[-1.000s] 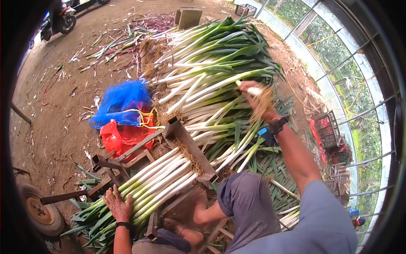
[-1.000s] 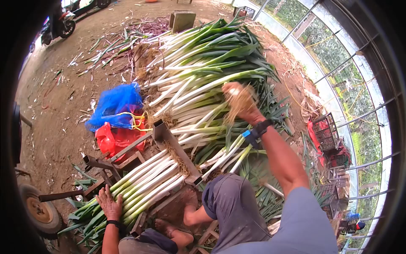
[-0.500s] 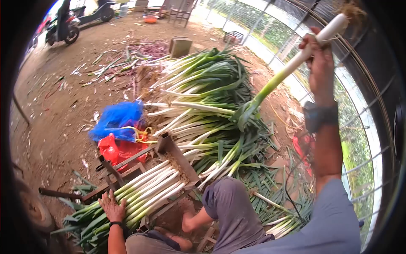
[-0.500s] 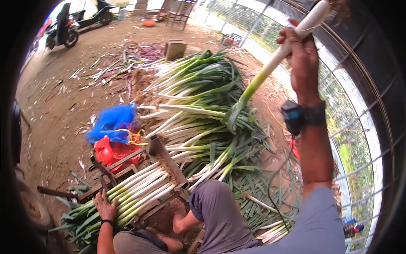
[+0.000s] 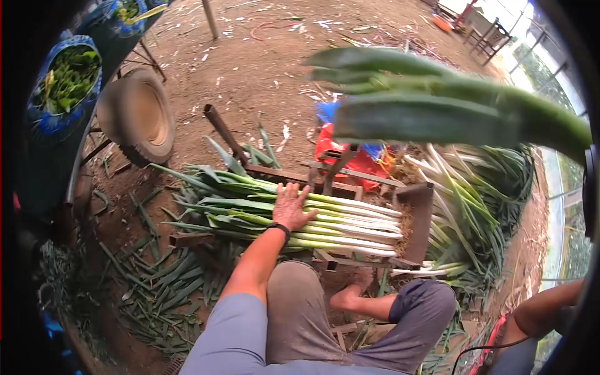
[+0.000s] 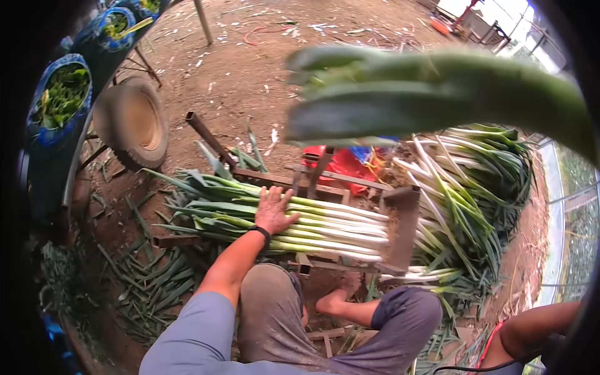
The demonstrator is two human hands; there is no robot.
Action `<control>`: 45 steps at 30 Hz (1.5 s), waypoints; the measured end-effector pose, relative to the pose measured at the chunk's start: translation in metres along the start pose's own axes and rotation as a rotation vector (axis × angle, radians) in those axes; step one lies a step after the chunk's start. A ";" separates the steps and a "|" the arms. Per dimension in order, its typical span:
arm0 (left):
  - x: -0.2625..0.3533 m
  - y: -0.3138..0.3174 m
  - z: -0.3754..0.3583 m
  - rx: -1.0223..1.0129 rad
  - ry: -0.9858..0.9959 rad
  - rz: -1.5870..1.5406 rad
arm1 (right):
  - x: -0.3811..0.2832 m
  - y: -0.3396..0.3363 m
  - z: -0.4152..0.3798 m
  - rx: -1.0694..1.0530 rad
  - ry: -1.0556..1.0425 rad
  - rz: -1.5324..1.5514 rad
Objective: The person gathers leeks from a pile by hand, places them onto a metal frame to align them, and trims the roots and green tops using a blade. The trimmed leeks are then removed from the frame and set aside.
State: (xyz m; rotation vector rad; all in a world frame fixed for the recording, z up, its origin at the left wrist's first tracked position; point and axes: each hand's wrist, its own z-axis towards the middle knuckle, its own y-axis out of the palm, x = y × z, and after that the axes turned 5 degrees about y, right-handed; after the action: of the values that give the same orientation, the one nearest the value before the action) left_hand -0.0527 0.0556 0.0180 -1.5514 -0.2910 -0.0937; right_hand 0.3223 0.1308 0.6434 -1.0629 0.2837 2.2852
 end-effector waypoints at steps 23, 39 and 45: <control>0.002 -0.002 0.003 -0.048 0.010 0.060 | 0.599 0.051 -0.303 1.168 1.001 1.111; 0.005 -0.007 0.004 -0.045 0.017 0.104 | 0.572 0.056 -0.281 0.509 0.676 -1.178; 0.004 -0.004 0.002 0.071 0.035 0.059 | 0.586 0.051 -0.332 0.275 0.727 -1.184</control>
State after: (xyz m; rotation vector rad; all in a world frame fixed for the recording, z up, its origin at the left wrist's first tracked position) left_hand -0.0501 0.0576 0.0233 -1.4850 -0.2183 -0.0634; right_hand 0.2050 0.2001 -0.0178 -1.3574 0.1598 0.7637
